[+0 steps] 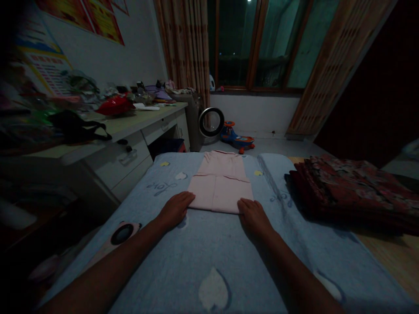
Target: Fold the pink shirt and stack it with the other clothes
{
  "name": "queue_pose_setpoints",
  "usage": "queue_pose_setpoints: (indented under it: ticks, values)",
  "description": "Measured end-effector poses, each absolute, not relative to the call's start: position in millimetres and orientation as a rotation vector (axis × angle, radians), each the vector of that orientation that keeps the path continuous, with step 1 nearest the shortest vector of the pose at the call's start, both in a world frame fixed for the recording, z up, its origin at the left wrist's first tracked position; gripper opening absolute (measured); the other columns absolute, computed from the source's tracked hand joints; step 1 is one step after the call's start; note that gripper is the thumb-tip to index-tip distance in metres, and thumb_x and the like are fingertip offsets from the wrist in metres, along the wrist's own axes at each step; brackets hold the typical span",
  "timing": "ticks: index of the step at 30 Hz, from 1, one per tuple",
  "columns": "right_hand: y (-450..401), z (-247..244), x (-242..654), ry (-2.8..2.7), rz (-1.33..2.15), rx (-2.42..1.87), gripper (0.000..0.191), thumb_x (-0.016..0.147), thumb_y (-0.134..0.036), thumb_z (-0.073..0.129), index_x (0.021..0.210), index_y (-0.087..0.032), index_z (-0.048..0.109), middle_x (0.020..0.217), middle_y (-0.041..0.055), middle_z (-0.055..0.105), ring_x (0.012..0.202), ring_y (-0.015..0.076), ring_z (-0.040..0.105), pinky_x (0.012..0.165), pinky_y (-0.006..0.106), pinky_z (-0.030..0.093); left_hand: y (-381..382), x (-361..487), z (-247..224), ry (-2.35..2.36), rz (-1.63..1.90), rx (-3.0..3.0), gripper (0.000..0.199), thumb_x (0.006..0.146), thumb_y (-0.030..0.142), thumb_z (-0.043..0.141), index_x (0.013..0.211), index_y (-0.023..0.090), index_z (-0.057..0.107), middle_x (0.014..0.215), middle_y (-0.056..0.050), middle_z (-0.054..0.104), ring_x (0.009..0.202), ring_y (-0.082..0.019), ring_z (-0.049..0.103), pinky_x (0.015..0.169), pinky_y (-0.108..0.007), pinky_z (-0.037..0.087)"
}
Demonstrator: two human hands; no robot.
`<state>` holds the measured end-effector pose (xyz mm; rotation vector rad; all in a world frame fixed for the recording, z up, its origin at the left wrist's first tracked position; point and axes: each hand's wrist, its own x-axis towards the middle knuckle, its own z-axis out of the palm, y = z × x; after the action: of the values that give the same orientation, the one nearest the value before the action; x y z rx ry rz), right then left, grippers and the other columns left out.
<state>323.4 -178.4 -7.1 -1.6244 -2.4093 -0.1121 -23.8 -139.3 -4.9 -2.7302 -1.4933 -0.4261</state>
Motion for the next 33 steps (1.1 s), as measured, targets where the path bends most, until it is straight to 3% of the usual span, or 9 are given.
queue_pose_setpoints:
  ticks: [5,8,11,15,20,25,33]
  values:
    - [-173,-5,336,-2.399,-0.186,-1.684,0.05,0.077,-0.007,0.048,0.124,-0.016,0.063,0.131,0.0141,0.062,0.12,0.0267,0.058,0.102,0.04,0.042,-140,-16,-1,-1.561,-0.333,-2.606,0.054,0.078,0.001,0.047,0.127,0.02,0.06,0.138,-0.011,0.056,0.125,-0.028,0.051,0.098,-0.044,0.045]
    - [-173,-2,336,-2.365,-0.205,-1.737,0.049,0.078,-0.006,0.047,0.123,-0.016,0.064,0.129,0.0145,0.063,0.119,0.0269,0.058,0.1,0.039,0.044,-141,-10,1,-1.668,-0.277,-2.494,0.051,0.079,0.003,0.048,0.125,0.021,0.06,0.139,-0.011,0.055,0.11,-0.029,0.06,0.089,-0.043,0.049]
    - [-174,-1,337,-2.326,-0.196,-1.772,0.044,0.081,-0.008,0.046,0.119,-0.019,0.066,0.127,0.0129,0.065,0.115,0.0262,0.06,0.098,0.037,0.046,-139,-10,-4,-1.765,-0.354,-2.455,0.046,0.079,0.01,0.053,0.123,0.02,0.061,0.136,-0.012,0.057,0.102,-0.028,0.063,0.09,-0.043,0.049]
    - [-169,-7,345,-2.24,-0.112,-1.749,0.042,0.078,-0.008,0.045,0.112,-0.02,0.067,0.121,0.0098,0.067,0.109,0.0236,0.063,0.096,0.036,0.047,-124,-23,-18,-1.76,-0.753,-2.559,0.042,0.081,0.012,0.05,0.121,0.018,0.061,0.134,-0.011,0.058,0.118,-0.024,0.058,0.104,-0.04,0.045]
    - [-152,-19,361,-2.116,0.071,-1.513,0.039,0.079,-0.016,0.045,0.114,-0.017,0.063,0.116,0.0105,0.066,0.108,0.0223,0.062,0.095,0.036,0.049,-102,-37,-32,-1.622,-1.008,-2.734,0.064,0.067,0.003,0.049,0.129,0.017,0.055,0.142,-0.011,0.051,0.133,-0.021,0.047,0.112,-0.042,0.039]
    - [-144,-29,373,-2.08,0.137,-1.419,0.041,0.079,-0.018,0.047,0.118,-0.018,0.061,0.118,0.0115,0.064,0.11,0.0238,0.06,0.095,0.04,0.049,-81,-45,-33,-1.529,-0.893,-2.743,0.059,0.073,0.007,0.052,0.132,0.015,0.054,0.147,-0.014,0.046,0.135,-0.023,0.044,0.11,-0.042,0.04]
    - [-130,-17,386,-2.314,-0.053,-1.477,0.042,0.085,-0.018,0.048,0.125,-0.018,0.061,0.129,0.0138,0.06,0.118,0.0266,0.054,0.099,0.043,0.045,-52,-50,-17,-1.358,-0.491,-2.797,0.053,0.085,0.019,0.054,0.138,0.022,0.051,0.148,-0.01,0.046,0.126,-0.025,0.052,0.105,-0.042,0.042]
